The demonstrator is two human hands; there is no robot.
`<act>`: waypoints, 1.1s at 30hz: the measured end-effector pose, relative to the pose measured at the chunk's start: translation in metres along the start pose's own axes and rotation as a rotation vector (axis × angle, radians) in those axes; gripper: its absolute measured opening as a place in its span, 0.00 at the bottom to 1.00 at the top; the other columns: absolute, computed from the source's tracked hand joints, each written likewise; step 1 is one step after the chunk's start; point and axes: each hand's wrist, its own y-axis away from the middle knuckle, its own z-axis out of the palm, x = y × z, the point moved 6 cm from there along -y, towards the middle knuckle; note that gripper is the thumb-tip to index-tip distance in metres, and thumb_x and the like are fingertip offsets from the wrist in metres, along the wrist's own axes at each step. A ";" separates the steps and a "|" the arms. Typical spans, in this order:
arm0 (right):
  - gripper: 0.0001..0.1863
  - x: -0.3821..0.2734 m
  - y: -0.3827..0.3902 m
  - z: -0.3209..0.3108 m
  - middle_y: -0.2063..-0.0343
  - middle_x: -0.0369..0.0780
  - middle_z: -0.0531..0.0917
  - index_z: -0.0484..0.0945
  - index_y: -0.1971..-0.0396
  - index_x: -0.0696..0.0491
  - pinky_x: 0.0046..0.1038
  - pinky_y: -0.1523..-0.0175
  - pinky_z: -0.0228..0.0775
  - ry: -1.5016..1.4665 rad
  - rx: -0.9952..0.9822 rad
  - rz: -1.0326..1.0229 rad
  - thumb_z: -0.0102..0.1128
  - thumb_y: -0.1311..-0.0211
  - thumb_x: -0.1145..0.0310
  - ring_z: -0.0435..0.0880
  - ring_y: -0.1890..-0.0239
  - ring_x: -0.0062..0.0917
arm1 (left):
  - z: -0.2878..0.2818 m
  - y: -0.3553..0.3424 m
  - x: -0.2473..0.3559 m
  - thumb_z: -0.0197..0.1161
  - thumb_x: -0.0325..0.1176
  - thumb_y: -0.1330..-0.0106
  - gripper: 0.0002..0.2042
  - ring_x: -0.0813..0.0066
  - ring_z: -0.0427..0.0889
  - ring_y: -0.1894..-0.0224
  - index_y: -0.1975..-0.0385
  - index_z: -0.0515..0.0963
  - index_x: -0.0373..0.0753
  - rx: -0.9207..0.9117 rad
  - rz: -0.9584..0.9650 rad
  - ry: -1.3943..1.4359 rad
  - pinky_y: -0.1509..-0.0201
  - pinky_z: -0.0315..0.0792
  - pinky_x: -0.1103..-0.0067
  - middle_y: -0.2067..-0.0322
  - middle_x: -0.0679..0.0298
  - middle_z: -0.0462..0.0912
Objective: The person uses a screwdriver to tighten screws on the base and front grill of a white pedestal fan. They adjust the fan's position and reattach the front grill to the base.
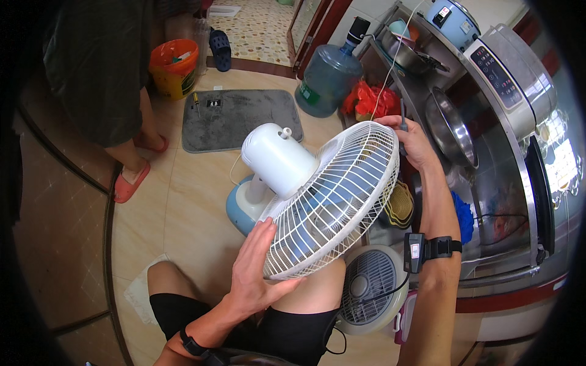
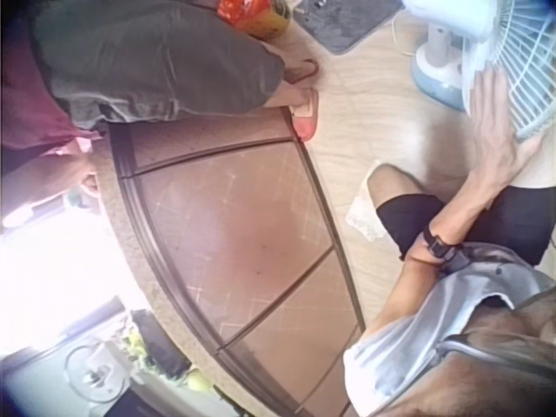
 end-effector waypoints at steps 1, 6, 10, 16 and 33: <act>0.12 0.000 -0.001 0.000 0.57 0.37 0.87 0.83 0.52 0.58 0.24 0.45 0.75 0.067 -0.013 0.003 0.61 0.34 0.73 0.85 0.55 0.20 | -0.001 -0.001 0.000 0.83 0.37 0.57 0.48 0.44 0.71 0.33 0.35 0.66 0.27 0.007 0.006 0.002 0.28 0.63 0.56 0.37 0.39 0.71; 0.14 0.001 0.000 -0.004 0.56 0.36 0.87 0.83 0.51 0.57 0.23 0.44 0.75 0.070 -0.043 -0.001 0.65 0.34 0.71 0.85 0.54 0.19 | -0.002 -0.003 -0.001 0.84 0.38 0.60 0.47 0.45 0.72 0.34 0.36 0.68 0.28 0.028 0.017 0.001 0.29 0.65 0.58 0.39 0.41 0.73; 0.13 0.003 0.003 -0.003 0.55 0.37 0.86 0.82 0.52 0.58 0.23 0.44 0.75 0.028 -0.051 -0.052 0.64 0.33 0.70 0.84 0.54 0.19 | -0.001 -0.003 0.000 0.85 0.38 0.61 0.48 0.44 0.72 0.34 0.36 0.69 0.28 0.018 0.017 0.005 0.30 0.66 0.59 0.39 0.41 0.74; 0.11 0.003 0.002 -0.003 0.55 0.40 0.86 0.80 0.56 0.58 0.24 0.44 0.75 0.011 0.003 -0.061 0.65 0.33 0.69 0.84 0.54 0.21 | -0.003 -0.004 -0.001 0.85 0.38 0.62 0.48 0.44 0.73 0.35 0.37 0.70 0.29 0.028 0.015 0.017 0.31 0.66 0.59 0.39 0.42 0.74; 0.13 0.013 -0.002 -0.009 0.59 0.38 0.86 0.81 0.52 0.58 0.22 0.50 0.78 0.073 0.033 0.021 0.64 0.35 0.73 0.85 0.58 0.19 | -0.014 -0.006 -0.009 0.85 0.38 0.62 0.46 0.47 0.75 0.36 0.39 0.71 0.29 0.058 0.039 0.083 0.32 0.68 0.58 0.41 0.46 0.77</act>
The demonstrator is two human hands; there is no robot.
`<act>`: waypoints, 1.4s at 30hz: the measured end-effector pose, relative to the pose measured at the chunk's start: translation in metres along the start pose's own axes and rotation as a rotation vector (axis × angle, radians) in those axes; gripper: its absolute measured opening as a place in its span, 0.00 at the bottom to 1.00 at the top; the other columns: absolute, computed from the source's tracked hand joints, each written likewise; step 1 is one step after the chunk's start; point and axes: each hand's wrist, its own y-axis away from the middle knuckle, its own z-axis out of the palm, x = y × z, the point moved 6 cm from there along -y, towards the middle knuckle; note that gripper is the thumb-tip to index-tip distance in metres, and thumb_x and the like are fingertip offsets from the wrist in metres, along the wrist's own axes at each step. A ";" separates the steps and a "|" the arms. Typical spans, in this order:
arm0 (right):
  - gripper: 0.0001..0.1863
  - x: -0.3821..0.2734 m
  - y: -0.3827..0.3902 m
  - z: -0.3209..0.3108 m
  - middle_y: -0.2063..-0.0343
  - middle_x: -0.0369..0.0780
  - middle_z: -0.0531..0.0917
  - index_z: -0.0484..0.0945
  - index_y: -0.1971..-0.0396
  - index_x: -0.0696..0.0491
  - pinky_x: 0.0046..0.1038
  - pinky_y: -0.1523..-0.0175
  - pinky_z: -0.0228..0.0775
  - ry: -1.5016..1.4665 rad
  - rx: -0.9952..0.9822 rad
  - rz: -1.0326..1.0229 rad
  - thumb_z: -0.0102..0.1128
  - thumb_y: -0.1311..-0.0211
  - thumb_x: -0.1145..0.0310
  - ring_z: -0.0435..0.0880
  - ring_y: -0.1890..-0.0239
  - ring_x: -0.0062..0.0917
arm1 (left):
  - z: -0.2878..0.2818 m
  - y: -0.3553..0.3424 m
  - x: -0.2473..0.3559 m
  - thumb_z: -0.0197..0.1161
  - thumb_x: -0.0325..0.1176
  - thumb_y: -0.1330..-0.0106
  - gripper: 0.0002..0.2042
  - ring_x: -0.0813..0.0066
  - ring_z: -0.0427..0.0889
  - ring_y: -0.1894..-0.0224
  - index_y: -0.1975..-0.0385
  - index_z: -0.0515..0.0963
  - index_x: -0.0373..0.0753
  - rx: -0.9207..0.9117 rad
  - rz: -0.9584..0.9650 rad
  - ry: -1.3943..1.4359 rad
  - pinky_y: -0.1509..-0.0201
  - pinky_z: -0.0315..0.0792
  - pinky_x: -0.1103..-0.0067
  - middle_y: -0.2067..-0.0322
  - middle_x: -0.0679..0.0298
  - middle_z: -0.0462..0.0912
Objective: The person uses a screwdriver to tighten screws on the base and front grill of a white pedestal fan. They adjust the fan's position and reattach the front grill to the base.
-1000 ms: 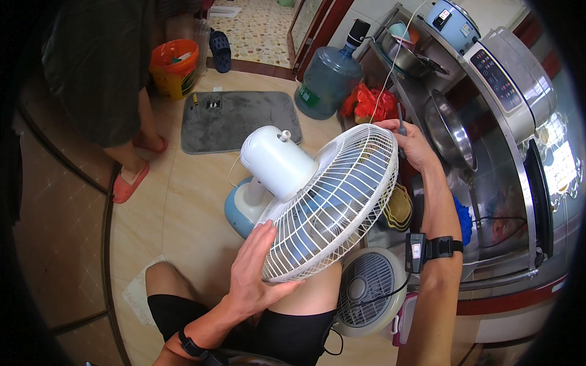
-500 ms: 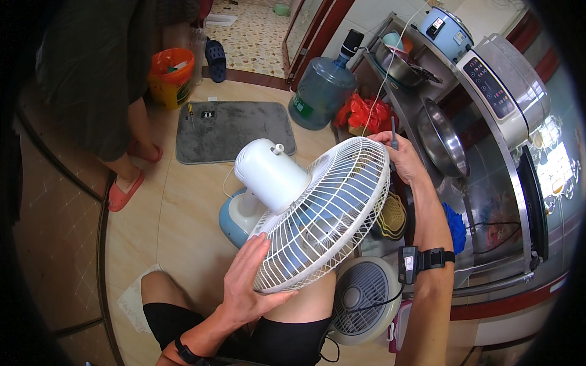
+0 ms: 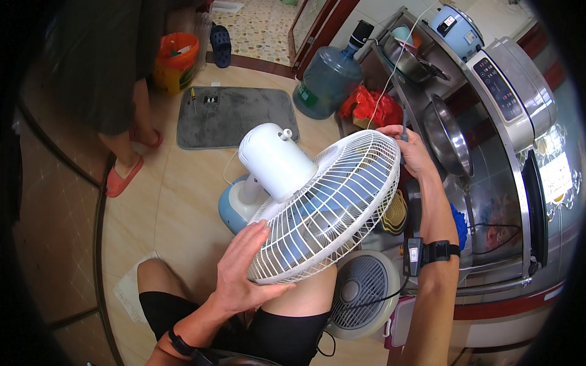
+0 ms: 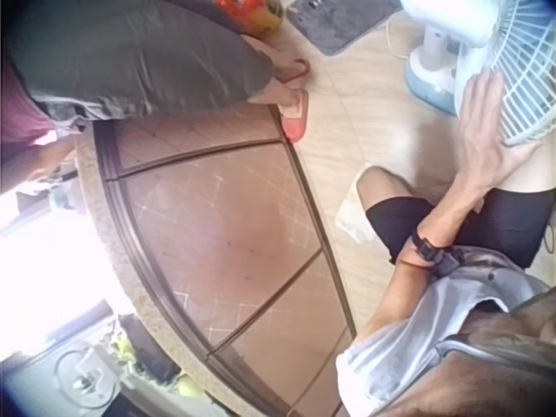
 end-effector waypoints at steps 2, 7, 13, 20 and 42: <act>0.14 0.008 -0.004 -0.001 0.60 0.38 0.87 0.81 0.51 0.59 0.22 0.52 0.79 0.091 0.015 0.056 0.64 0.35 0.74 0.86 0.60 0.19 | 0.000 0.000 -0.001 0.85 0.37 0.62 0.46 0.47 0.75 0.36 0.39 0.71 0.29 -0.010 -0.004 -0.001 0.32 0.68 0.59 0.41 0.46 0.77; 0.14 0.017 -0.017 0.000 0.59 0.39 0.87 0.81 0.49 0.59 0.22 0.53 0.80 0.087 -0.009 0.066 0.61 0.33 0.75 0.86 0.61 0.20 | -0.002 -0.002 -0.003 0.85 0.38 0.62 0.46 0.46 0.75 0.36 0.39 0.72 0.29 -0.012 -0.003 0.019 0.33 0.68 0.59 0.41 0.44 0.77; 0.11 0.024 -0.017 -0.006 0.63 0.36 0.86 0.82 0.52 0.58 0.21 0.57 0.79 0.107 -0.029 0.079 0.59 0.33 0.76 0.85 0.64 0.17 | -0.003 -0.005 -0.005 0.85 0.39 0.61 0.46 0.45 0.75 0.37 0.39 0.71 0.30 -0.036 -0.014 0.030 0.33 0.68 0.59 0.40 0.44 0.76; 0.10 0.030 -0.021 -0.004 0.64 0.35 0.86 0.82 0.54 0.57 0.20 0.59 0.79 0.087 -0.017 0.022 0.59 0.33 0.75 0.85 0.65 0.16 | -0.001 -0.003 -0.006 0.85 0.41 0.60 0.48 0.43 0.73 0.35 0.37 0.70 0.30 -0.051 0.009 0.026 0.32 0.67 0.57 0.38 0.43 0.74; 0.10 0.053 -0.042 -0.002 0.64 0.34 0.85 0.81 0.53 0.56 0.19 0.57 0.79 -0.139 -0.076 0.045 0.58 0.31 0.70 0.84 0.64 0.16 | 0.085 0.116 -0.144 0.43 0.62 0.25 0.35 0.56 0.74 0.36 0.31 0.65 0.39 0.099 -1.181 1.588 0.31 0.67 0.57 0.37 0.53 0.74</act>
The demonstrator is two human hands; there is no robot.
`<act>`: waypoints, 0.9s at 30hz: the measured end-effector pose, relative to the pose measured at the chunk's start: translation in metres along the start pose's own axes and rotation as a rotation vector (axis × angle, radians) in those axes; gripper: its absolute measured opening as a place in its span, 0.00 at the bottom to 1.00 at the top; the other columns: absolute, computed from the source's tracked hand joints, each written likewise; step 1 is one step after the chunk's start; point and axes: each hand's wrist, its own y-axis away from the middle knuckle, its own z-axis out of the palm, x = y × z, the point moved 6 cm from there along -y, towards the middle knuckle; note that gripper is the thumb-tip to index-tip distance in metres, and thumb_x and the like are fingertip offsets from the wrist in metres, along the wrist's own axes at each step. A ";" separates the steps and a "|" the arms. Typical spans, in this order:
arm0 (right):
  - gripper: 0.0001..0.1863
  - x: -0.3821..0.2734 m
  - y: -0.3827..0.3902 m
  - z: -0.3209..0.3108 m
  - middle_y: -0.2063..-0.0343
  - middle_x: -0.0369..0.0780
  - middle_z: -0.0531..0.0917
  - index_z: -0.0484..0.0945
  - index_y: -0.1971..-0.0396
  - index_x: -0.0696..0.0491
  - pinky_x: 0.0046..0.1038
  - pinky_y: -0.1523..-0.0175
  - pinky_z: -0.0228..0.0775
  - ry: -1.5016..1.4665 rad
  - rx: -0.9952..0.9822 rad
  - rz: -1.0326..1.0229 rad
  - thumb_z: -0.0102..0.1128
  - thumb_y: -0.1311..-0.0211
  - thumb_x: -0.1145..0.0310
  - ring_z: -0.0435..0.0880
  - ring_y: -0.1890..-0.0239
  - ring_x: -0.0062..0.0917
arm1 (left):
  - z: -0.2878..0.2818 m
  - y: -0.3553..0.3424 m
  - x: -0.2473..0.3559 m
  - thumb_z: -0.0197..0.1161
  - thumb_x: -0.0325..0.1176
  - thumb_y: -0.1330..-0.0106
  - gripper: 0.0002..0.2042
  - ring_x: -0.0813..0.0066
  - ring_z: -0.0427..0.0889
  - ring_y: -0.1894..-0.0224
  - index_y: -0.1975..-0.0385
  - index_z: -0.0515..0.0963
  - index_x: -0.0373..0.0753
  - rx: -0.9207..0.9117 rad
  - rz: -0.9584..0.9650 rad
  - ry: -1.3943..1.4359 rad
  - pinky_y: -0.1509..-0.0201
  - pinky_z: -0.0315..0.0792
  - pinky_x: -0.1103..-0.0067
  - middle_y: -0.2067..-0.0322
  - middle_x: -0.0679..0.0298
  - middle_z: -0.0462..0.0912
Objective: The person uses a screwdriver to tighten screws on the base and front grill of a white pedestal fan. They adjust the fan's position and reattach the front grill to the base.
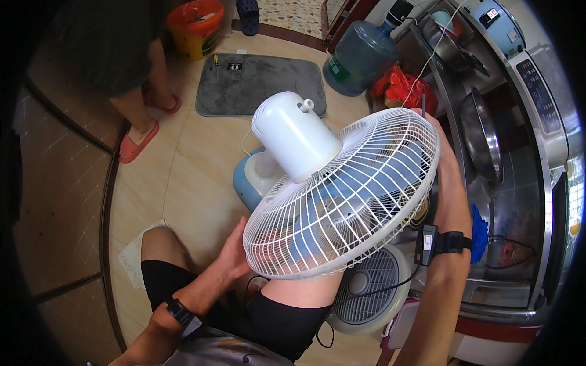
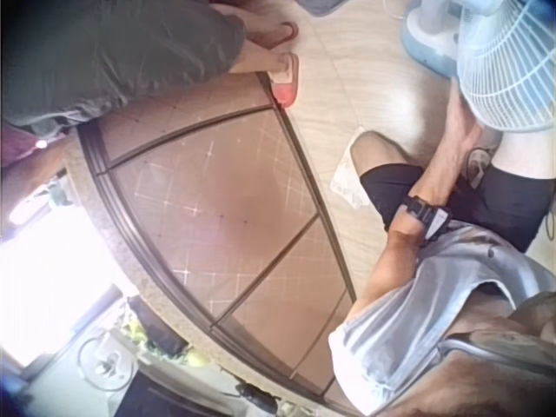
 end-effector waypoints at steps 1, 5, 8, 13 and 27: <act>0.10 0.001 0.000 -0.001 0.64 0.34 0.85 0.81 0.53 0.56 0.19 0.57 0.79 0.002 0.004 -0.002 0.58 0.31 0.70 0.84 0.64 0.16 | -0.001 -0.003 -0.004 0.43 0.61 0.25 0.34 0.55 0.74 0.36 0.31 0.65 0.39 0.066 -0.013 0.023 0.31 0.67 0.57 0.37 0.52 0.74; 0.10 0.003 0.004 0.001 0.64 0.34 0.85 0.81 0.53 0.56 0.18 0.57 0.78 0.035 -0.001 -0.025 0.58 0.31 0.71 0.84 0.64 0.15 | -0.006 -0.010 -0.004 0.45 0.56 0.23 0.30 0.55 0.78 0.41 0.36 0.71 0.36 0.085 -0.005 0.215 0.34 0.72 0.59 0.41 0.52 0.78; 0.10 0.005 0.011 -0.002 0.64 0.33 0.85 0.81 0.53 0.55 0.18 0.58 0.78 0.067 0.011 -0.036 0.58 0.31 0.71 0.83 0.64 0.15 | -0.012 -0.020 -0.001 0.48 0.51 0.23 0.25 0.59 0.83 0.47 0.42 0.76 0.34 0.055 0.022 0.250 0.38 0.76 0.62 0.48 0.53 0.83; 0.10 0.010 0.019 -0.010 0.64 0.33 0.85 0.81 0.53 0.55 0.18 0.58 0.77 0.087 0.019 -0.050 0.58 0.31 0.71 0.83 0.64 0.15 | -0.020 -0.022 0.008 0.46 0.49 0.22 0.24 0.61 0.82 0.46 0.41 0.75 0.35 0.145 0.079 0.162 0.39 0.76 0.64 0.47 0.55 0.83; 0.09 0.009 0.105 0.052 0.63 0.32 0.84 0.80 0.57 0.56 0.20 0.50 0.73 0.048 0.172 -0.097 0.59 0.37 0.77 0.81 0.60 0.14 | -0.046 0.005 0.131 0.52 0.43 0.25 0.19 0.52 0.82 0.51 0.43 0.75 0.37 -0.139 0.061 -0.278 0.46 0.80 0.55 0.46 0.53 0.80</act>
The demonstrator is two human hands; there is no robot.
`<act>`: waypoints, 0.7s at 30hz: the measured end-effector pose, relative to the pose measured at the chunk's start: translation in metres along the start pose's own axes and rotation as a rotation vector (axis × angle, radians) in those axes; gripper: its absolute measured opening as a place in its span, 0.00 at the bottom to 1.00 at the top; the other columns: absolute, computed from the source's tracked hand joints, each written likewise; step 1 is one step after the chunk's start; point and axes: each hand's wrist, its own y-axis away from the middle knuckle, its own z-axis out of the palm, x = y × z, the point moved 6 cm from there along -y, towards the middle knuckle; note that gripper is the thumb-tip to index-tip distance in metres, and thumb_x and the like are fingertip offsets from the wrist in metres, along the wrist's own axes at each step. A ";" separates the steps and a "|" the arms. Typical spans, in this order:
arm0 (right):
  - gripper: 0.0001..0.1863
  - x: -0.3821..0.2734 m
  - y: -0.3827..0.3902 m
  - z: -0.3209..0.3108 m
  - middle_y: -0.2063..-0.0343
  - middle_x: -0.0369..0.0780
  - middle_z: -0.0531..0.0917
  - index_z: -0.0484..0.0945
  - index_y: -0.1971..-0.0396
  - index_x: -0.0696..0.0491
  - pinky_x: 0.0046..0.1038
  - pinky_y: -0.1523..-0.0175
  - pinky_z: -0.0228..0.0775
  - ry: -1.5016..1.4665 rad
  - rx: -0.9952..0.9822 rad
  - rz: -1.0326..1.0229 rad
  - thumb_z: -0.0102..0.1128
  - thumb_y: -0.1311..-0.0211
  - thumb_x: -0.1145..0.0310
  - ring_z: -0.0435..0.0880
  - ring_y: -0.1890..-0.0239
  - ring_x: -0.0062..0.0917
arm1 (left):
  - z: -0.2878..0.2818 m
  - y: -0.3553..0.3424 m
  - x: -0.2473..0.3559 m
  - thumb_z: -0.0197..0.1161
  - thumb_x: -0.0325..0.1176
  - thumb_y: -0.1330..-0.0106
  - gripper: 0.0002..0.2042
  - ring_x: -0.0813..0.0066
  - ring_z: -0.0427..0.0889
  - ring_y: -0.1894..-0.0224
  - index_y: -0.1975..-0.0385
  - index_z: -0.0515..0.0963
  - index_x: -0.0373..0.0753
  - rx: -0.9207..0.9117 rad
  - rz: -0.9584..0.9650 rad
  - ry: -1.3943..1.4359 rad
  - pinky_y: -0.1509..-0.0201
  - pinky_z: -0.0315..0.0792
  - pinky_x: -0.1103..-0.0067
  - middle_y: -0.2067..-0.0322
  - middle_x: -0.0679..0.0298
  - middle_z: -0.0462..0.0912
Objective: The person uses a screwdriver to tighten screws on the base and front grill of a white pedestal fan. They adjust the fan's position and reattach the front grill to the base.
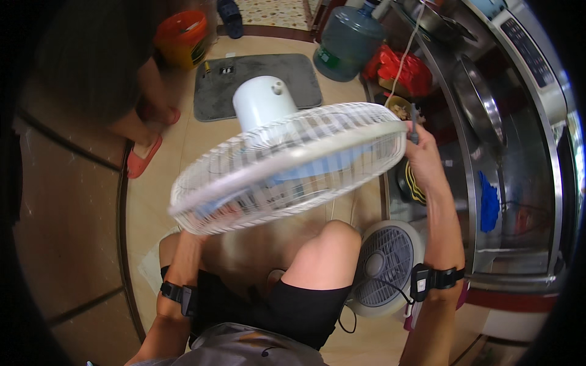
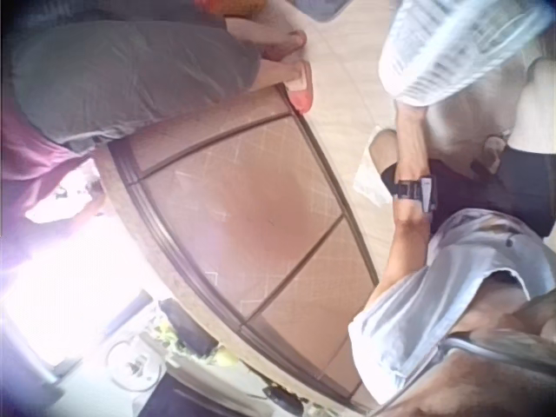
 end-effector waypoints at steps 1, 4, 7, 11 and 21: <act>0.09 -0.001 0.011 0.007 0.63 0.32 0.83 0.80 0.57 0.57 0.19 0.51 0.73 0.032 0.038 0.008 0.58 0.36 0.77 0.81 0.60 0.14 | -0.011 0.002 0.008 0.52 0.46 0.25 0.21 0.49 0.82 0.51 0.43 0.74 0.36 0.039 -0.085 0.410 0.46 0.80 0.54 0.47 0.51 0.80; 0.09 -0.011 0.042 0.037 0.64 0.32 0.81 0.79 0.57 0.57 0.19 0.52 0.73 -0.060 0.035 -0.010 0.57 0.36 0.78 0.80 0.63 0.15 | -0.055 0.014 0.061 0.50 0.55 0.26 0.29 0.46 0.81 0.47 0.38 0.71 0.35 0.273 0.005 0.105 0.45 0.81 0.55 0.44 0.47 0.78; 0.10 -0.015 0.066 0.065 0.64 0.34 0.82 0.78 0.55 0.59 0.22 0.52 0.73 0.035 0.209 0.021 0.58 0.36 0.78 0.80 0.61 0.17 | -0.074 0.018 0.107 0.49 0.58 0.27 0.32 0.45 0.79 0.43 0.35 0.68 0.35 0.277 -0.042 -0.083 0.44 0.80 0.53 0.40 0.45 0.75; 0.11 -0.029 0.096 0.105 0.62 0.41 0.83 0.78 0.54 0.59 0.25 0.51 0.73 0.080 0.309 -0.081 0.59 0.36 0.78 0.81 0.59 0.23 | -0.076 0.018 0.149 0.47 0.62 0.27 0.36 0.44 0.77 0.40 0.32 0.64 0.36 0.364 -0.033 -0.080 0.43 0.79 0.51 0.36 0.45 0.71; 0.22 -0.052 0.119 0.138 0.59 0.46 0.80 0.76 0.55 0.58 0.36 0.56 0.76 0.141 0.325 -0.530 0.63 0.52 0.89 0.82 0.60 0.42 | 0.023 0.080 0.135 0.50 0.58 0.26 0.27 0.64 0.88 0.66 0.43 0.75 0.41 0.795 -0.192 -1.047 0.70 0.82 0.73 0.58 0.58 0.86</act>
